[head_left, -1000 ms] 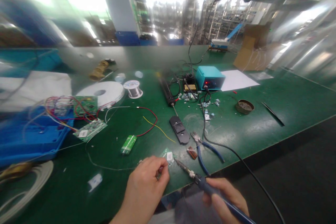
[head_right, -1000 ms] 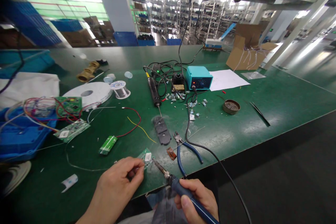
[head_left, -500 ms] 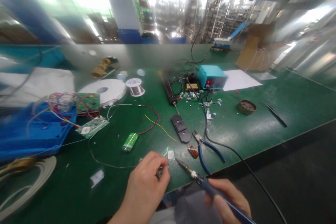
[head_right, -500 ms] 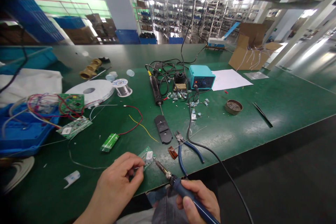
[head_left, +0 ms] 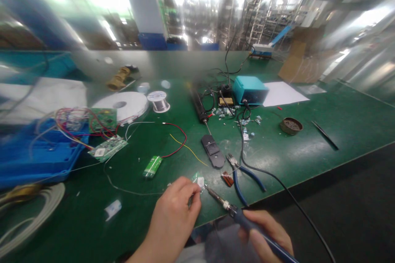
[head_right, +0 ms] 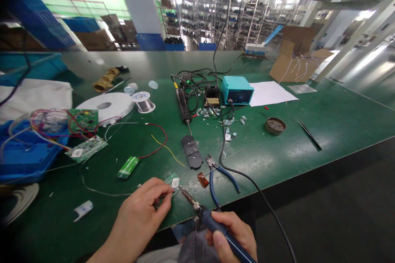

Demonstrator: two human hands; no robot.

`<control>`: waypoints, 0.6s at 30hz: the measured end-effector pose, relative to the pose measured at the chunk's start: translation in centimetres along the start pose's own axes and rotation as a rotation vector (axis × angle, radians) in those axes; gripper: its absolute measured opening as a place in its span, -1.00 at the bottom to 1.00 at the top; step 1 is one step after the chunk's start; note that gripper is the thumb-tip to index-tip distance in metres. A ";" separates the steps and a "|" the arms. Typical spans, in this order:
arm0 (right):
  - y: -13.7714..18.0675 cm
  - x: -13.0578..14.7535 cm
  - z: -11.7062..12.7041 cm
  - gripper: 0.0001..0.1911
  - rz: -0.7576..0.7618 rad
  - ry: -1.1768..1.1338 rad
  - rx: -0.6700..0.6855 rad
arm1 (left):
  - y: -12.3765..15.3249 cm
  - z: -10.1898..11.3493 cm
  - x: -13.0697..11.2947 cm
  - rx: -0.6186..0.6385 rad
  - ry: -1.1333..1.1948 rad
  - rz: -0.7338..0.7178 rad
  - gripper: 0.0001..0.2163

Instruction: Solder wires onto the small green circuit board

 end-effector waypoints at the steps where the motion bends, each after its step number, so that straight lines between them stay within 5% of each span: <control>1: 0.0 0.1 0.0 -0.72 0.000 0.001 -0.005 | 0.0 0.2 -0.1 0.001 0.009 -0.007 -0.90; 11: 0.0 -0.1 0.3 -0.75 0.018 -0.056 -0.032 | 0.1 1.3 -0.7 -0.020 0.127 0.012 -0.91; 18: -0.3 -0.2 0.8 -0.76 0.068 -0.003 0.080 | 0.1 0.8 -0.5 -0.002 0.129 -0.003 -0.89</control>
Point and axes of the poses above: each hand's wrist, its own y-axis away from the middle knuckle, its own z-axis out of the back of the hand, x = y × z, the point moved 2 cm from there along -y, towards the middle knuckle, and after that the axes turned 3 degrees about y, right-handed, at the moved point
